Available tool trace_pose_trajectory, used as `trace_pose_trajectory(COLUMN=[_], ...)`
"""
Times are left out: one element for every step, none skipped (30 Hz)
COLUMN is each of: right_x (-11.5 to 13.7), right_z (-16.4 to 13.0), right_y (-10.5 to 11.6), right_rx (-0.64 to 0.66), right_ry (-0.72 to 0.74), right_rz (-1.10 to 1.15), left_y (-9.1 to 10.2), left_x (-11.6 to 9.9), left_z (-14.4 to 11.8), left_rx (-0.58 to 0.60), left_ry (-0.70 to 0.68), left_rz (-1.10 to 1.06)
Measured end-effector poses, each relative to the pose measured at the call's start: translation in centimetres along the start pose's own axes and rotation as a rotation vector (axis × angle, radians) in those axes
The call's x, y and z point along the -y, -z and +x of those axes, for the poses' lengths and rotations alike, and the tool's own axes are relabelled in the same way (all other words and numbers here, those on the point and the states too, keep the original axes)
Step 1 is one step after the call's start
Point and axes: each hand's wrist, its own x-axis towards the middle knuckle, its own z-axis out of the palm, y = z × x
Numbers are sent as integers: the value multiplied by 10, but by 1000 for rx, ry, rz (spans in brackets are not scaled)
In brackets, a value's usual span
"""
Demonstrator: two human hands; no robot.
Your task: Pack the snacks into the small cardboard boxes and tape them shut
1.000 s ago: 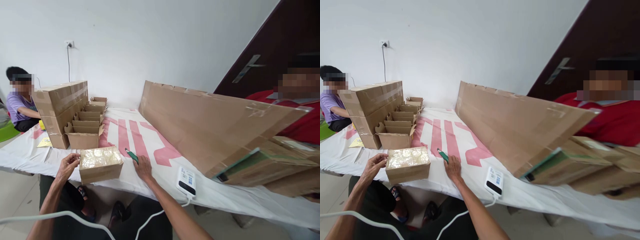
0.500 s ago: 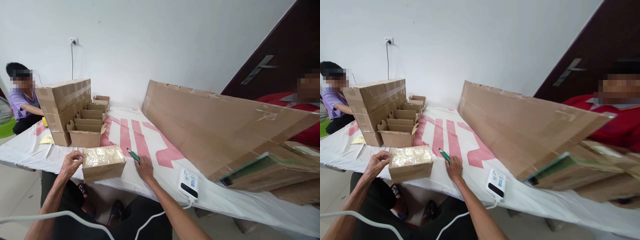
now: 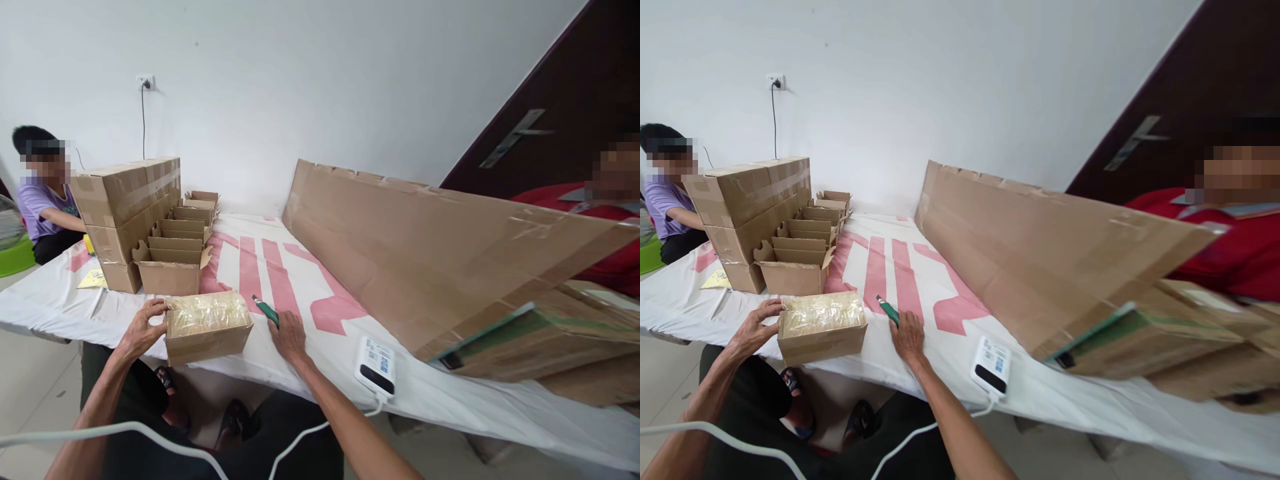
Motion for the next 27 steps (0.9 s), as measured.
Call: trace_pose_trajectory(right_x=[0, 0, 0, 0, 0, 0, 0, 0, 0, 0, 0, 1, 2, 3, 4, 6, 7, 9, 11, 12, 15, 18, 22, 28, 35, 43, 53], right_z=[0, 0, 0, 0, 0, 0, 0, 0, 0, 0, 0, 0, 0, 0, 1, 1, 2, 3, 4, 5, 6, 6, 7, 7, 7, 7, 6], right_y=[0, 0, 0, 0, 0, 0, 0, 0, 0, 0, 1, 1, 2, 3, 4, 6, 8, 11, 14, 17, 21, 25, 28, 31, 34, 36, 38], right_rx=[0, 0, 0, 1, 1, 2, 2, 3, 4, 5, 6, 7, 8, 8, 7, 6, 4, 2, -1, -5, -8, -11, -12, -11, -4, 10, 29], right_ry=[-1, -3, -4, -6, -9, -12, -15, -19, -24, -29, -36, -44, -55, -67, -81, -98, -115, -134, -154, -175, -198, -224, -251, -278, -303, -325, -341], right_rz=[4, 9, 14, 21, 28, 36, 46, 58, 70, 85, 102, 120, 141, 164, 189, 217, 246, 278, 312, 347, 385, 425, 468, 515, 567, 622, 680], left_y=[0, -1, -1, -2, -3, -5, -6, -8, -9, -10, -11, -12, -12, -12, -12, -12, -12, -11, -11, -10, -10, -10, -11, -11, -12, -13, -13], left_x=[0, -1, -2, -3, -5, -7, -8, -10, -11, -12, -13, -13, -14, -14, -14, -13, -13, -12, -11, -9, -8, -7, -6, -5, -4, -4, -4], left_z=[1, 1, 2, 3, 4, 4, 4, 4, 3, 3, 1, 0, -1, -2, -3, -3, -3, -3, -3, -2, -2, -1, 0, 1, 2, 3, 3], left_rx=[30, 59, 85, 103, 113, 116, 116, 117, 122, 133, 150, 165, 176, 181, 178, 172, 166, 162, 163, 166, 169, 172, 174, 176, 176, 173, 170], left_ry=[-4, -6, -7, -11, -18, -29, -41, -49, -50, -44, -31, -16, -4, 0, -4, -12, -22, -33, -41, -46, -50, -52, -52, -51, -49, -50, -51], left_rz=[-9, -21, -35, -50, -64, -76, -85, -94, -104, -119, -138, -161, -182, -197, -201, -195, -182, -169, -157, -152, -151, -152, -155, -158, -159, -160, -158])
